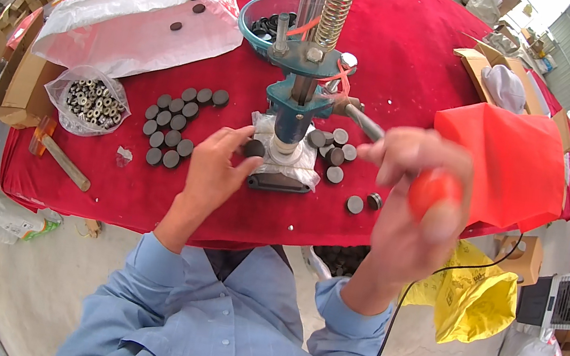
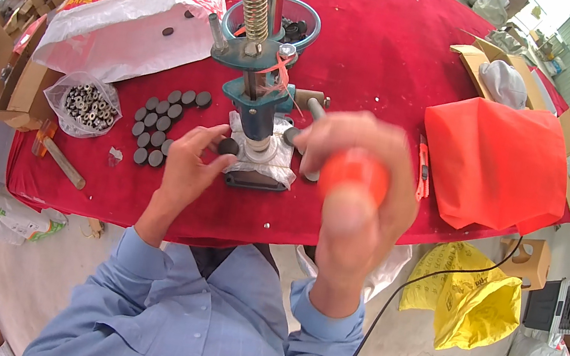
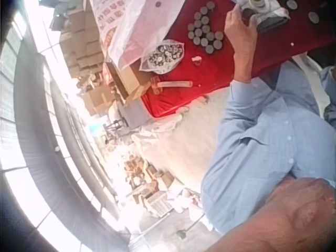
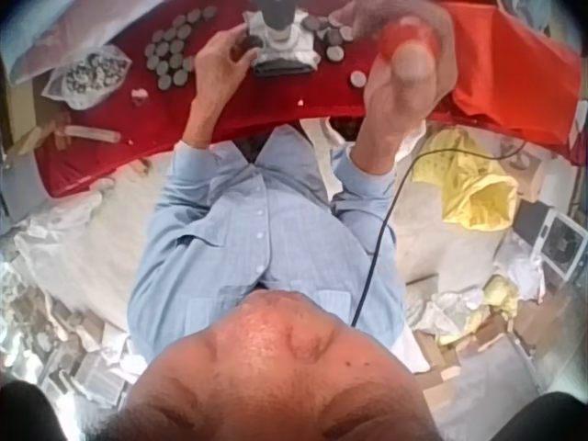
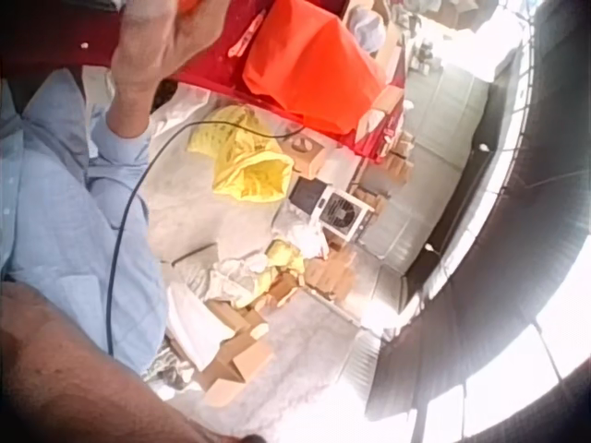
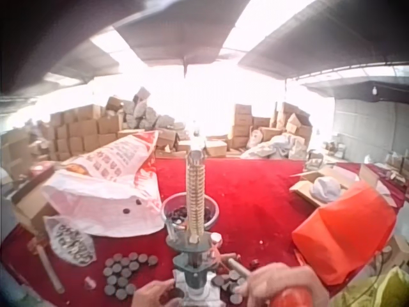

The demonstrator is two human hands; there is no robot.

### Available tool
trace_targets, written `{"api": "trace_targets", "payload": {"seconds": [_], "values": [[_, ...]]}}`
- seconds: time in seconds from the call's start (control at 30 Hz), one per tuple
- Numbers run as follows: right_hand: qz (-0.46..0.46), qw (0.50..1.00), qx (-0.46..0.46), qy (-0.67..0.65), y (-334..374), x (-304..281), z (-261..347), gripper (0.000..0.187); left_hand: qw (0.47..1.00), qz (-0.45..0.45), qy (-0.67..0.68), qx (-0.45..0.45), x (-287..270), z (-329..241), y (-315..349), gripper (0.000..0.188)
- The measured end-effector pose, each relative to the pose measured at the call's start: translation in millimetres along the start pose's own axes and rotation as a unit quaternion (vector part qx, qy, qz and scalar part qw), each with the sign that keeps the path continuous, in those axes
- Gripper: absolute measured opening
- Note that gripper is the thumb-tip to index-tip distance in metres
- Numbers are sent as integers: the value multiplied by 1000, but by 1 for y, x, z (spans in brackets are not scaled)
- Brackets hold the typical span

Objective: The person arranges small cylindrical magnets on a red table, then uses a manual press to assemble them with metal rings. The person places each magnet under the press, operates the lever, and collects the assembled units.

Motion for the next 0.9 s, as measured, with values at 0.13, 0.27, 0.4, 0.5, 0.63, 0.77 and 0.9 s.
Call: {"api": "trace_targets", "payload": {"seconds": [0.13,0.27,0.4,0.5,0.63,0.77,0.9], "values": [[28,996,82,30,-56,10,-2,53,999,12,40,-25,27,-5,-7,66],[31,991,124,36,-62,14,-8,55,1000,-2,-21,-2,38,-8,-18,68],[15,999,43,7,-40,6,-2,51,1000,20,-9,-22,37,-5,-20,64],[-10,999,-29,-26,0,0,-1,50,997,68,20,10,5,-6,-37,57],[8,992,-114,-55,78,-5,-24,55,960,-37,-273,42,-23,49,-52,46],[-30,998,-60,-16,108,-8,-30,58,941,8,-338,9,-21,92,-55,46],[8,998,-61,-10,82,-9,-22,55,957,-8,-288,41,-18,90,-55,41]]}}
Point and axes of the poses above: each hand's wrist, its own y-axis away from the middle knuckle, its own x-axis out of the palm, z = x × y, the point moved 7 cm from there along -y, towards the middle knuckle, and after that the axes turned 10 degrees about y, right-handed, at the moved point
